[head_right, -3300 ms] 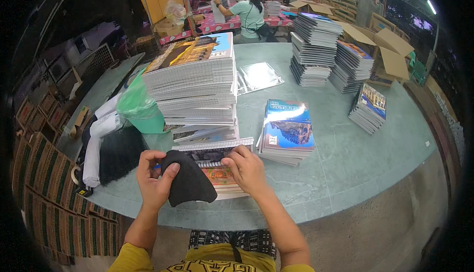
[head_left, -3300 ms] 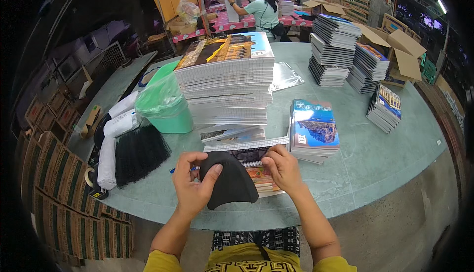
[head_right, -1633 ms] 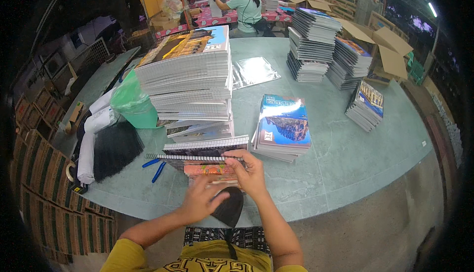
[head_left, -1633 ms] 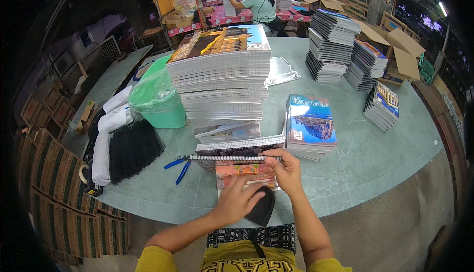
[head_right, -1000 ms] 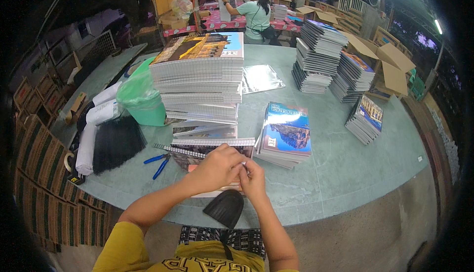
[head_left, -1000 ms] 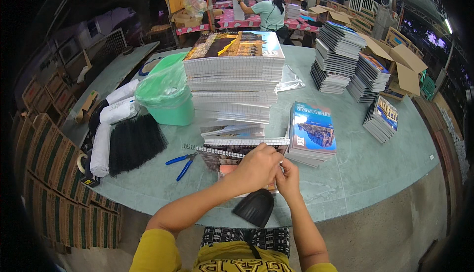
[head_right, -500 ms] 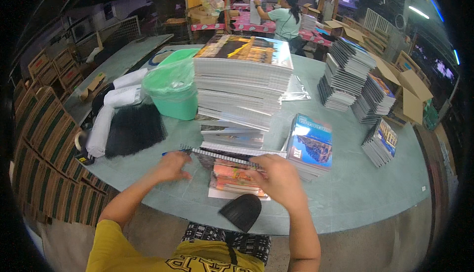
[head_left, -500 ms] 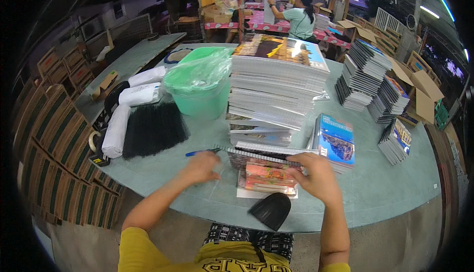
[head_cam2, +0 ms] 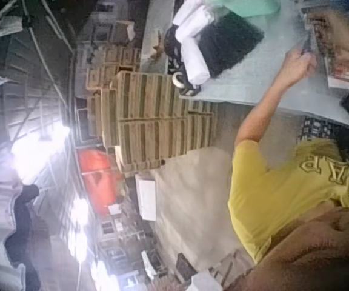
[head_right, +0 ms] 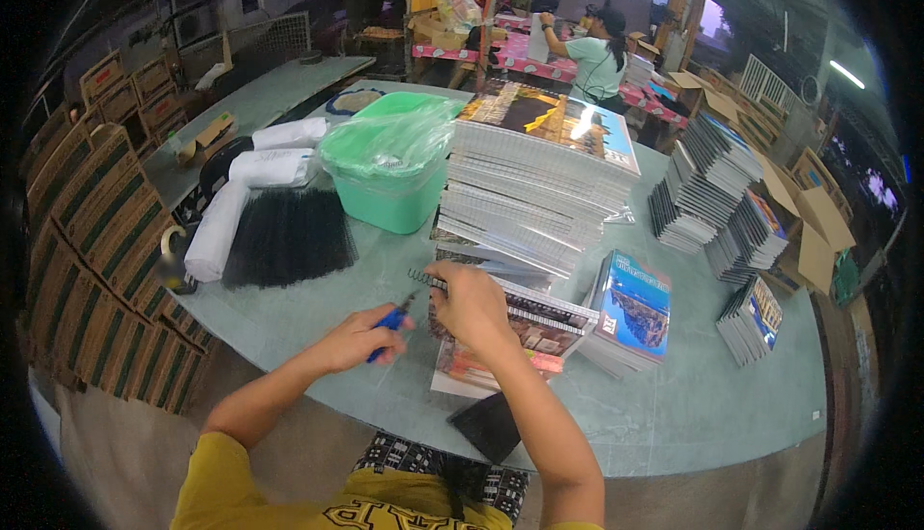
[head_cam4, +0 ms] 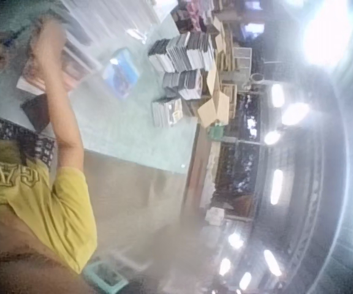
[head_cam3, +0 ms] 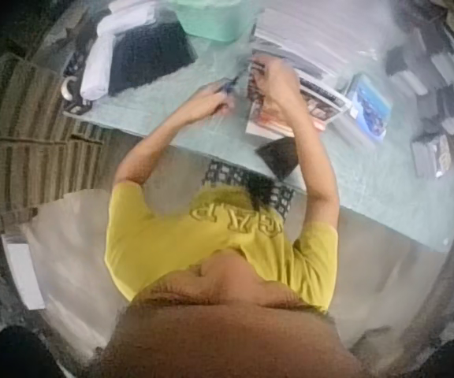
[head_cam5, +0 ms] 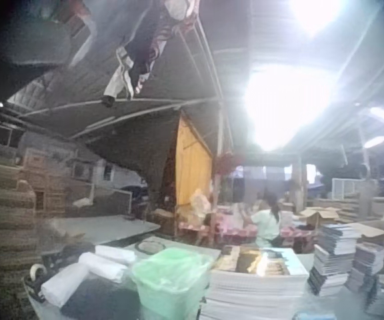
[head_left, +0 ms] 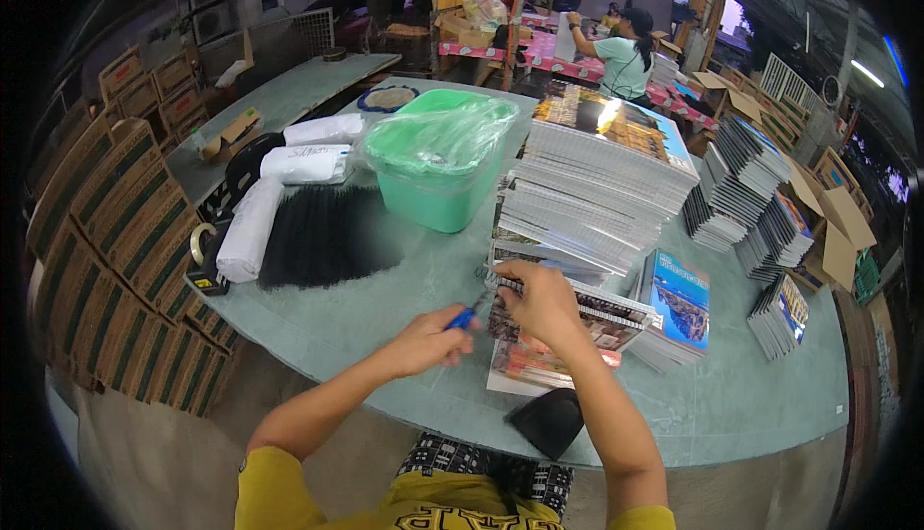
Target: The person binds paper booklets by inserting a spiral coil into the punched holes of the paper stacks by hand and then using shears to cut the ends of the coil.
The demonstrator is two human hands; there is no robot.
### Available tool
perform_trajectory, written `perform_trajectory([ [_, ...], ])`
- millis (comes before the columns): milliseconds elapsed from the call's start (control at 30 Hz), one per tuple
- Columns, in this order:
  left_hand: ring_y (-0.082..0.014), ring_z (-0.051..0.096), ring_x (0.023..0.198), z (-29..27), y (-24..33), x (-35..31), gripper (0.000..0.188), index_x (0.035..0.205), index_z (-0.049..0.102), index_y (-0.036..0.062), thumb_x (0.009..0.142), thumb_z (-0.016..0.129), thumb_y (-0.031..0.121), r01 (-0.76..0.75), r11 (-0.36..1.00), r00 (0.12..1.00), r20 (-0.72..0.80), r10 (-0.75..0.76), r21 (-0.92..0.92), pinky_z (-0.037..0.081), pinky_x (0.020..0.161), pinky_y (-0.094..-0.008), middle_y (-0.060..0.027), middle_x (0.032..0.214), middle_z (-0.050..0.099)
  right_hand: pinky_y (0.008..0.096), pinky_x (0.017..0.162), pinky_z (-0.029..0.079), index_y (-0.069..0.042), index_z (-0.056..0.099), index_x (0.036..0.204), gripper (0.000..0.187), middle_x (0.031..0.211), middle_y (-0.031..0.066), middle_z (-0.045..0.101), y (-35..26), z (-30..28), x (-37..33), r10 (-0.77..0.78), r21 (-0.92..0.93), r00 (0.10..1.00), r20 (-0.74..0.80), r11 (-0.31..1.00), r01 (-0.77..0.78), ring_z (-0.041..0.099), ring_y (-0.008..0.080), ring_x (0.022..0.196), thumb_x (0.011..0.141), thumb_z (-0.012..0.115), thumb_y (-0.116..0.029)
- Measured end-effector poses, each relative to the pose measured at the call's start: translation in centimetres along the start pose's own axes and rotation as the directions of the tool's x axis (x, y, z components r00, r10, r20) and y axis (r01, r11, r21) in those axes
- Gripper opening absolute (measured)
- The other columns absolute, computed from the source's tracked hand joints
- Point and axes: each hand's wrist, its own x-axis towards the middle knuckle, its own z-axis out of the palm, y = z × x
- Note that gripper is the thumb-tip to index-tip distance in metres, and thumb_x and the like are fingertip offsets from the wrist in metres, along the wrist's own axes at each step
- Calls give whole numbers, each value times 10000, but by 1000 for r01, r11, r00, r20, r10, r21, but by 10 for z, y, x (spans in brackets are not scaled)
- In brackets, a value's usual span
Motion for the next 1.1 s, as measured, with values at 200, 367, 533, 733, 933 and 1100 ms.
perform_trajectory([
  [200,-132,539,712,2,-11,11,348,1126,542,37,834,509,224,-37,989,999,7,37,146,425,647,-270,-33,811,575,386,747,480,-120,697,960,265,952,132,660,-3,-1,1,-86,174,995,47,982,77,600,318,841,725,635,-13],
  [367,-130,524,701,6,12,0,354,1127,546,45,824,521,226,-39,979,999,-8,41,199,421,644,-279,-38,781,564,350,794,479,-94,705,945,287,956,124,669,-1,0,-1,-112,199,994,18,974,106,612,287,896,704,638,48],
  [533,-210,572,654,4,16,-1,334,1106,546,52,811,554,209,-34,965,999,-22,41,258,441,619,-328,-105,717,578,362,806,477,-98,702,946,288,989,107,657,-5,-3,-5,-187,149,980,68,973,176,604,300,891,707,634,48],
  [733,-439,580,717,4,3,6,193,920,502,20,780,602,107,-170,725,911,-175,374,668,447,617,-481,-234,736,586,369,776,489,-81,689,953,271,1030,98,616,-8,5,-10,-243,102,969,-32,964,245,603,301,866,712,642,35],
  [933,-377,622,778,4,1,1,229,951,496,24,765,596,113,-154,683,905,-176,388,714,463,657,-471,-193,795,624,364,714,499,19,665,922,240,1003,131,583,-13,0,-13,-126,95,990,-61,987,132,605,310,825,686,692,-7],
  [1100,-291,639,764,-2,2,-3,319,1126,526,30,869,498,217,193,927,953,286,-99,-322,502,673,-415,-129,870,642,378,686,496,64,650,845,224,933,153,549,-4,3,-13,-136,41,983,-120,989,142,600,327,763,661,722,-41],
])
